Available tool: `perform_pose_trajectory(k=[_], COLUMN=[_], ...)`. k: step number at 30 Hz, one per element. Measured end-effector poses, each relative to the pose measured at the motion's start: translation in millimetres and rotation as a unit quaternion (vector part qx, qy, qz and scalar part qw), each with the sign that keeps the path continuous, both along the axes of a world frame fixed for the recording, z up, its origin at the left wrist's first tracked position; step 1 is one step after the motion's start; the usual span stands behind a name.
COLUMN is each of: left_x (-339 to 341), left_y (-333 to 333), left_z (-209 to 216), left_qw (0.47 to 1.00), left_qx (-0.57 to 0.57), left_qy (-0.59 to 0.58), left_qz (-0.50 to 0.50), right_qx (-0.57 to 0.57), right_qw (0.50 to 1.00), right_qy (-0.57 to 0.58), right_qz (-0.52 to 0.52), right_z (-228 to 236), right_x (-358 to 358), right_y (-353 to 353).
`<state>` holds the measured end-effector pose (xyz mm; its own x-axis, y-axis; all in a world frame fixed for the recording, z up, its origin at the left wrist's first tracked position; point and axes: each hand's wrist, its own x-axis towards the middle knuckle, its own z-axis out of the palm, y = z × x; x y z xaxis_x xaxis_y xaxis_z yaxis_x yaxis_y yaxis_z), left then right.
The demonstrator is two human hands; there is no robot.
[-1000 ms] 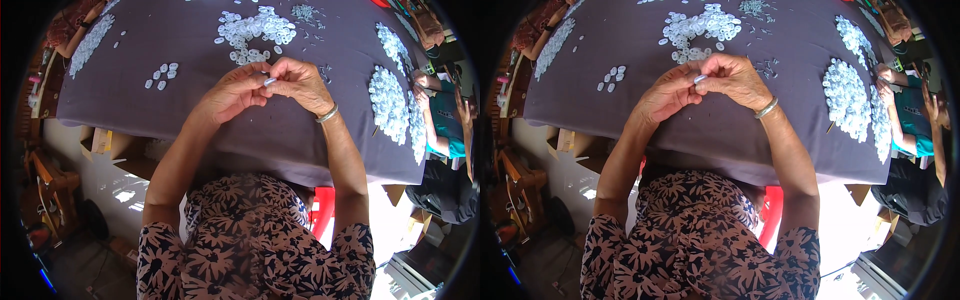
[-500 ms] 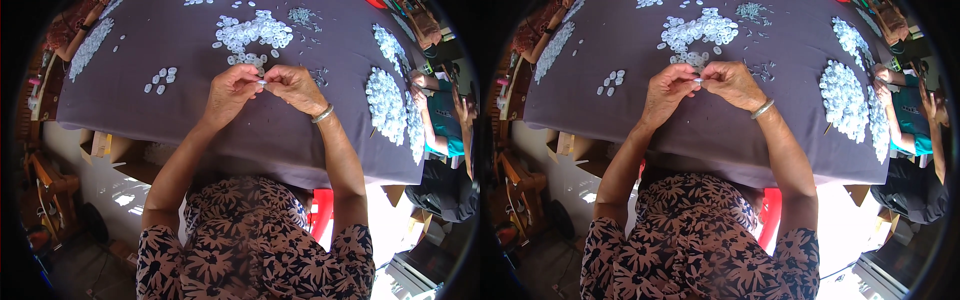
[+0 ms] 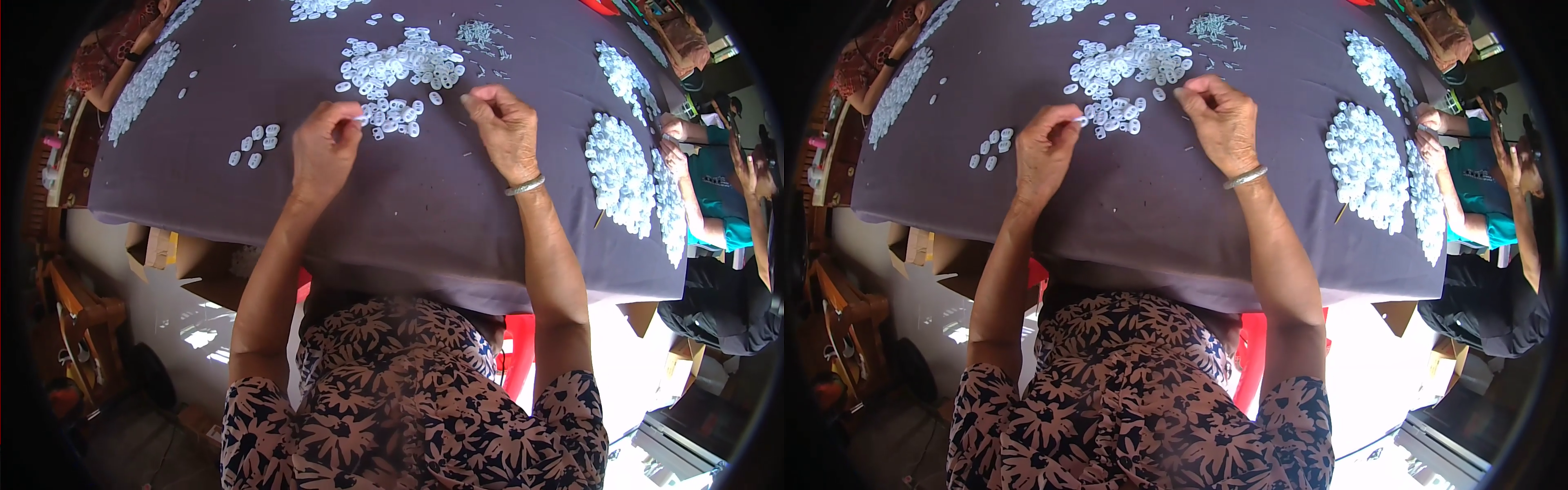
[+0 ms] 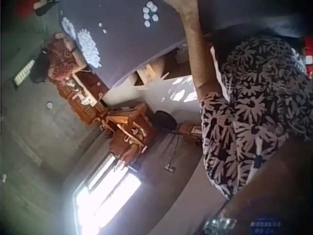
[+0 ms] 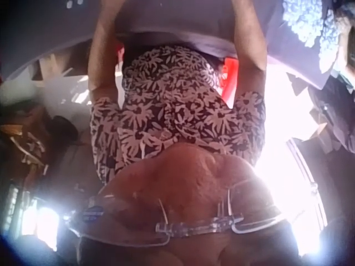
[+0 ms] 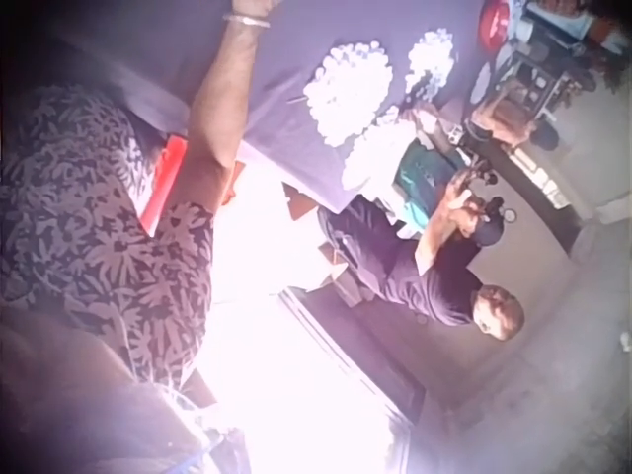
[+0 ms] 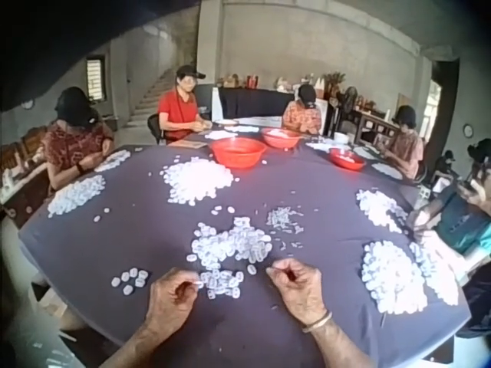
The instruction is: The person assembles plastic fasteners by inserting small pins into plastic pieces by hand and placing the assembled parts onto the table.
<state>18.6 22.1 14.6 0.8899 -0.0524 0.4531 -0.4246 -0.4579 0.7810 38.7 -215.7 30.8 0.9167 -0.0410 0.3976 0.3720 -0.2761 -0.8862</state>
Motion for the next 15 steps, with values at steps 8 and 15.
perform_pose_trajectory(k=[8, 15], left_x=[10, 12], left_y=[22, 22], left_z=[-12, -15], left_qw=[0.995, 0.992], left_qx=[0.050, 0.036], left_qy=[-0.005, -0.005], left_qz=[0.087, 0.118], right_qx=[-0.123, -0.293], right_qw=[0.991, 0.941], right_qy=[-0.048, -0.150], right_qz=[0.006, 0.078], right_z=[-8, -6], right_x=[-2, 13], right_y=[8, 31])
